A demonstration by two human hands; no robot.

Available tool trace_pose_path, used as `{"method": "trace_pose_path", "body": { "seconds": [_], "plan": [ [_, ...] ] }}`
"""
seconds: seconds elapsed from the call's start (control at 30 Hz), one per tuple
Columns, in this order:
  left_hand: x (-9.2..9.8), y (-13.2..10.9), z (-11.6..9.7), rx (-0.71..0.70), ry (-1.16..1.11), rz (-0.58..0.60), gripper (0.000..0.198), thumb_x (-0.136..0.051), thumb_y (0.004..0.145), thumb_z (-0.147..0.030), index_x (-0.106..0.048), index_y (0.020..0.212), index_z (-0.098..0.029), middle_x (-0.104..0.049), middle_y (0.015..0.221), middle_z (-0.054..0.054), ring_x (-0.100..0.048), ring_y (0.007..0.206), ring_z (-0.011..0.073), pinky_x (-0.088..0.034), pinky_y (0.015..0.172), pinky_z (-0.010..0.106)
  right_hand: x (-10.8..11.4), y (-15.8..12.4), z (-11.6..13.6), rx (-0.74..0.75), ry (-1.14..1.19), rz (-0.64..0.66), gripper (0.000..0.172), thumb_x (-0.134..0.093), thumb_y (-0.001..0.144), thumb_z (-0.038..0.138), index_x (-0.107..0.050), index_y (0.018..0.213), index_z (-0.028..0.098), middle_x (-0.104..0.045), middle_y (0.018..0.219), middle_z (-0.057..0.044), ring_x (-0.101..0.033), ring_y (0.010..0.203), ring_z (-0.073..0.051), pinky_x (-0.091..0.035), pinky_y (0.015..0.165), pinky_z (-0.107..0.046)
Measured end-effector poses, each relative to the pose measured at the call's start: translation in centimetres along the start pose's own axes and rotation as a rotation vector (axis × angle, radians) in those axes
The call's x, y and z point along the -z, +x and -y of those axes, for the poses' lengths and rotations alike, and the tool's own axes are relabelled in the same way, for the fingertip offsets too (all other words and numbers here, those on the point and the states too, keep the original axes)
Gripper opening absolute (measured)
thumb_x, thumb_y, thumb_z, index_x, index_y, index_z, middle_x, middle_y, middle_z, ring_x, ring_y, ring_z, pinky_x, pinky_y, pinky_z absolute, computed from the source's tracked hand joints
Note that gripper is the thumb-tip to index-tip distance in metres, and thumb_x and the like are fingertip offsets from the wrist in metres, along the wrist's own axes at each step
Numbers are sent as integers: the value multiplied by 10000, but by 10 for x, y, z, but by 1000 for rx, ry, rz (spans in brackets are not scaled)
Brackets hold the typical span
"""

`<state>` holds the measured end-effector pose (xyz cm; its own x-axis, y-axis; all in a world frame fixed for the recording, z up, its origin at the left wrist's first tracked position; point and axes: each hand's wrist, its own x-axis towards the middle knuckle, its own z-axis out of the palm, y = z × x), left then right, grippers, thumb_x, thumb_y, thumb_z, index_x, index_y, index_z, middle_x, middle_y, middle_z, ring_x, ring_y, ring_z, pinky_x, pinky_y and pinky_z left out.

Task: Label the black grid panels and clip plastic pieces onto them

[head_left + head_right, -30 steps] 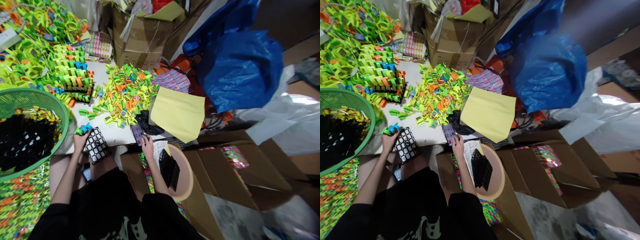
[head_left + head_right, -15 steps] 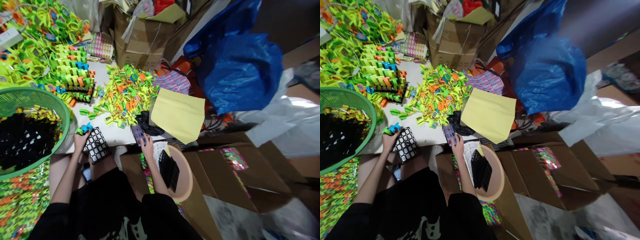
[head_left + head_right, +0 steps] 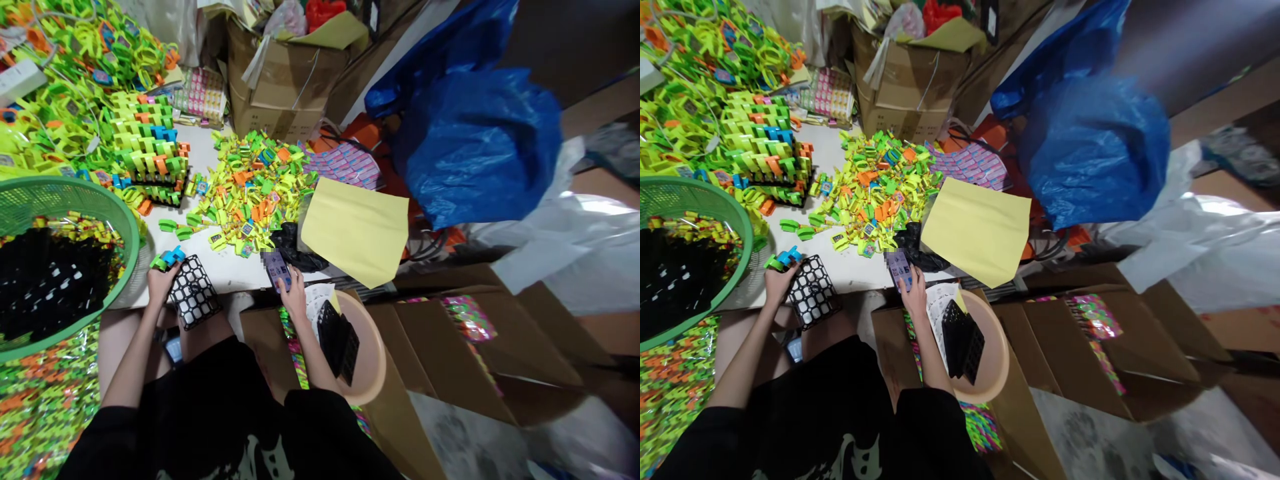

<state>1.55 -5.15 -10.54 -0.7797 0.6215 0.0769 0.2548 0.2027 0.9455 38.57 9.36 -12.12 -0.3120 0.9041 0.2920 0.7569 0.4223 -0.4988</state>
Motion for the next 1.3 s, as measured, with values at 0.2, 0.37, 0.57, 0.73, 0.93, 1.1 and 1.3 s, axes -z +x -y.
{"method": "trace_pose_path", "body": {
  "seconds": [0.2,0.37,0.57,0.73,0.93,1.1,1.3],
  "plan": [
    [0,1,1,17,55,0,322,-706,680,-462,-654,735,-149,-638,685,-2,-556,634,132,-460,623,247,-12,14,9,-30,-55,-7,767,-459,857,674,-409,1390,124,-524,1309,-224,-484,1220,-330,-397,1020,-508],
    [1,0,0,31,24,9,357,-708,677,-476,-665,778,-136,-666,724,14,-571,662,138,-470,649,260,-21,25,23,9,-147,-68,697,-496,858,634,-485,1312,105,-555,1229,-234,-503,1160,-336,-412,979,-510],
    [1,-2,-1,56,-24,24,378,-726,659,-464,-671,794,-115,-670,747,18,-582,680,130,-474,640,218,-29,46,60,171,-166,6,407,-374,922,159,-534,1295,130,-523,1298,-178,-446,1187,-260,-386,1008,-414],
    [2,-2,-5,23,-49,41,382,-739,647,-466,-674,784,-115,-684,767,34,-594,685,137,-483,653,218,-35,79,82,239,-284,89,473,-389,876,58,-563,1301,176,-546,1250,-163,-439,1116,-278,-373,939,-402],
    [2,-1,-2,20,-23,27,409,-747,624,-487,-678,765,-109,-682,724,42,-587,659,150,-490,635,237,-38,116,93,369,-331,212,414,-425,874,70,-598,1240,155,-563,1126,-171,-463,1043,-281,-369,887,-392],
    [1,-1,3,7,-34,28,400,-750,638,-478,-678,778,-110,-688,748,46,-580,648,138,-486,632,230,-50,123,103,470,-252,312,381,-476,870,97,-579,1235,132,-531,1241,-191,-454,1122,-295,-370,932,-405],
    [1,-2,-1,21,-47,28,382,-749,651,-454,-689,810,-112,-691,764,42,-595,683,142,-500,664,231,-58,118,118,440,-65,324,257,-470,899,126,-656,1072,162,-557,1234,-176,-491,1120,-290,-395,959,-438]
  ]
}}
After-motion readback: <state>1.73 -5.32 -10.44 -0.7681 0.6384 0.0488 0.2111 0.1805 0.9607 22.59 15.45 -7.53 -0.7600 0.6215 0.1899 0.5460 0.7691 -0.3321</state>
